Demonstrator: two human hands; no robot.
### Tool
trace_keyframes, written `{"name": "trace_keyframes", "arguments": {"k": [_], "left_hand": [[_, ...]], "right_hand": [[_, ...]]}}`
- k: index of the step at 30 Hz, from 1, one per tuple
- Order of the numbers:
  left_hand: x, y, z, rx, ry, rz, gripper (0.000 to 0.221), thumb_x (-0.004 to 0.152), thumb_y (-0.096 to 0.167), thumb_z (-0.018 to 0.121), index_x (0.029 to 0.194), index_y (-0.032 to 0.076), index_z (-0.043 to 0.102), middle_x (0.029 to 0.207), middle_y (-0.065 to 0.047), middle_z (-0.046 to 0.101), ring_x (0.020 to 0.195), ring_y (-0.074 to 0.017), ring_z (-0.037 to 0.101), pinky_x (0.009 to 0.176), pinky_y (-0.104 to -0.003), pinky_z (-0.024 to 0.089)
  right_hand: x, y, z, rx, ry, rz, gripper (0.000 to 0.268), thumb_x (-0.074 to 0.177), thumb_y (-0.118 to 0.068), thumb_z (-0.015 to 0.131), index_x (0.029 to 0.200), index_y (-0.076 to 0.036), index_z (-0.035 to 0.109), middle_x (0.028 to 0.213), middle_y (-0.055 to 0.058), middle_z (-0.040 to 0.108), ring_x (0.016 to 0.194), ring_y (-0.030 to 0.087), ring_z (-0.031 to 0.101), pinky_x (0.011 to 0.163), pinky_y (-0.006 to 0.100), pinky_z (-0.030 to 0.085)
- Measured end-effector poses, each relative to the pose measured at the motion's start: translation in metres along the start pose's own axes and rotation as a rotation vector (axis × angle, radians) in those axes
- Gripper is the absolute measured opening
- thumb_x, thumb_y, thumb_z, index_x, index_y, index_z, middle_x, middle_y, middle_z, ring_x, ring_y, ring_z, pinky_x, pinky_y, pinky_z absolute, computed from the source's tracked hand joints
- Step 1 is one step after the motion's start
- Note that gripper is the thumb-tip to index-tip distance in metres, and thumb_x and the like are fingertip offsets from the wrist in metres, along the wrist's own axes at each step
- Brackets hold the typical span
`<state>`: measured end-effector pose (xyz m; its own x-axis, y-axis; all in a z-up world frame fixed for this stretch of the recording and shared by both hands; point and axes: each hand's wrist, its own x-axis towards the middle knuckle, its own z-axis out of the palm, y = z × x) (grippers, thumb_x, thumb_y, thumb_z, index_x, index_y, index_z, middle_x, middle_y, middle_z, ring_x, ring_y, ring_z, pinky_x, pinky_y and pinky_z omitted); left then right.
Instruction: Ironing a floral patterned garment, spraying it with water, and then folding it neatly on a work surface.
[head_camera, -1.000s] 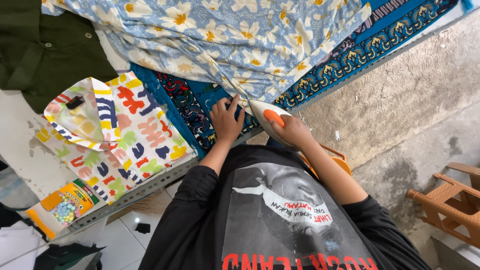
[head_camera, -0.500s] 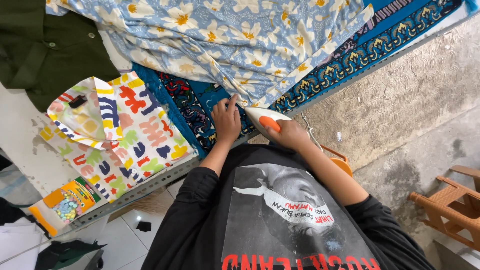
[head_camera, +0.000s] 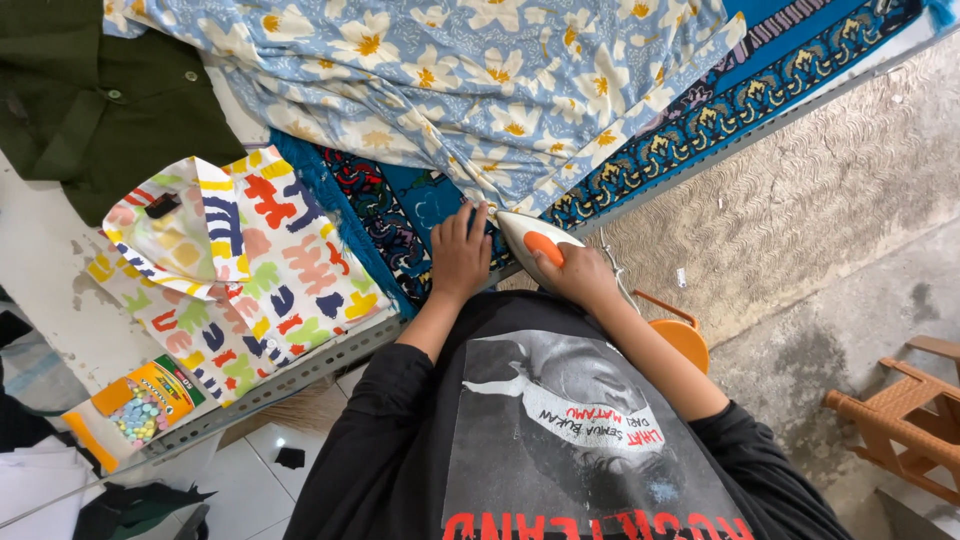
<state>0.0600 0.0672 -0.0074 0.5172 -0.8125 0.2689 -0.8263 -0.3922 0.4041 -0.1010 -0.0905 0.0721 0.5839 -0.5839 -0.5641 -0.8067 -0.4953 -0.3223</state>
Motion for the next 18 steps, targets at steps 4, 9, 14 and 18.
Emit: {"name": "trace_keyframes", "arguments": {"k": [4,9,14,18], "left_hand": [[-0.024,0.003,0.000,0.083,-0.091,0.153,0.055,0.110,0.036,0.038,0.162,0.018,0.033,0.165,-0.010,0.031,0.132,-0.0295,0.044,0.109,-0.056,0.028],[-0.031,-0.008,0.008,0.096,-0.104,0.227,0.051,0.111,0.033,0.036,0.158,0.013,0.038,0.167,-0.007,0.031,0.137,-0.0274,0.042,0.113,-0.059,0.027],[-0.035,-0.013,0.014,0.145,-0.077,0.258,0.056,0.109,0.038,0.039,0.160,0.016,0.036,0.168,-0.004,0.030,0.139,-0.0258,0.041,0.113,-0.058,0.028],[-0.033,-0.016,0.017,0.225,-0.063,0.280,0.059,0.107,0.042,0.040,0.160,0.017,0.036,0.167,-0.004,0.030,0.138,-0.0258,0.041,0.112,-0.057,0.030]], "right_hand": [[0.003,-0.009,-0.001,-0.001,-0.012,0.058,0.069,0.093,-0.068,0.050,0.106,-0.005,0.076,0.086,0.026,0.074,0.094,0.046,0.073,0.082,0.053,0.059],[0.019,0.002,0.010,0.018,0.015,0.073,0.070,0.093,-0.071,0.050,0.105,-0.007,0.075,0.088,0.025,0.074,0.096,0.045,0.072,0.082,0.053,0.059],[0.001,0.003,-0.002,0.026,-0.014,0.128,0.072,0.094,-0.071,0.048,0.109,-0.006,0.075,0.092,0.026,0.074,0.100,0.046,0.072,0.085,0.053,0.058],[0.014,-0.002,-0.001,0.034,0.023,0.150,0.074,0.096,-0.073,0.047,0.110,-0.006,0.074,0.093,0.026,0.074,0.100,0.045,0.072,0.084,0.052,0.059]]}}
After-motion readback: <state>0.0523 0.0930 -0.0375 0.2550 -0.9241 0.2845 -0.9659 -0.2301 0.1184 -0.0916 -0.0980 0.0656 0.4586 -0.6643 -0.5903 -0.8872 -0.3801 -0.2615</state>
